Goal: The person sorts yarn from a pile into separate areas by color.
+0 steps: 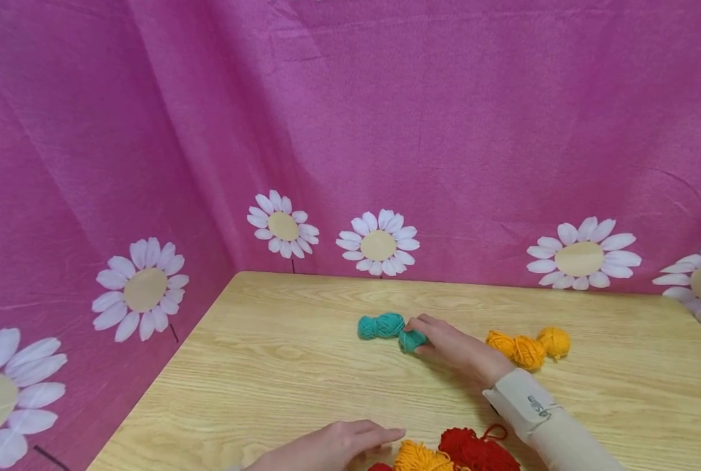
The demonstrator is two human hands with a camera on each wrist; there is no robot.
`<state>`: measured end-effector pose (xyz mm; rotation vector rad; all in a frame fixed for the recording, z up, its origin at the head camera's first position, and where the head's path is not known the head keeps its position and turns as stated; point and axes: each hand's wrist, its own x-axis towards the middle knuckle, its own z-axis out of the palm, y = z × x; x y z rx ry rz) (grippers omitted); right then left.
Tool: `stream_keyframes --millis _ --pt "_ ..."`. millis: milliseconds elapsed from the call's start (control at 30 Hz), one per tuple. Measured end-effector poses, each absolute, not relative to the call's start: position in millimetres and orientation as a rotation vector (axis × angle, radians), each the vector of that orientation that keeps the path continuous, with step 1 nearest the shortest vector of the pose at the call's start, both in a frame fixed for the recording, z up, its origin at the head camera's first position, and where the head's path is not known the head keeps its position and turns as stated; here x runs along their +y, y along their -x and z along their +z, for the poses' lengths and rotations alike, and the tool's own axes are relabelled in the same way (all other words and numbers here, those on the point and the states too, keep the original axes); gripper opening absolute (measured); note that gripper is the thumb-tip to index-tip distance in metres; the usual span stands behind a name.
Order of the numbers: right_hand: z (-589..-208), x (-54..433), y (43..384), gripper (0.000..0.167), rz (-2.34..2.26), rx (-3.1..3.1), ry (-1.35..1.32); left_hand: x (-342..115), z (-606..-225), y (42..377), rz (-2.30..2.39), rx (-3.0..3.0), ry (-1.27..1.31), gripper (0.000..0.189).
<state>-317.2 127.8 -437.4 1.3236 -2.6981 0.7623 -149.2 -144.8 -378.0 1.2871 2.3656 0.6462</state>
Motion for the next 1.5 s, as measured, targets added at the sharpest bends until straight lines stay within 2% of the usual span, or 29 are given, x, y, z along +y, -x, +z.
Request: stream_keyframes --millis 100,200,400,1100,1500 --pt "-437 127 317 0.023 0.745 -2.711 -1.313 -141 -408 155 0.568 2.422 -1.231 0.060" --pt "-437 127 317 0.024 0.736 -2.724 -1.309 -141 -417 153 0.568 2.419 -1.201 0.059" --pt "-437 128 316 0.024 0.744 -2.749 -1.291 -138 -413 146 0.547 2.404 -1.106 0.055" --pt "-438 128 315 0.024 0.744 -2.753 -1.281 -143 -415 143 0.412 2.476 -1.367 0.056" --pt "-438 128 315 0.023 0.776 -2.746 -1.284 -151 -414 146 0.532 2.445 -1.343 0.048"
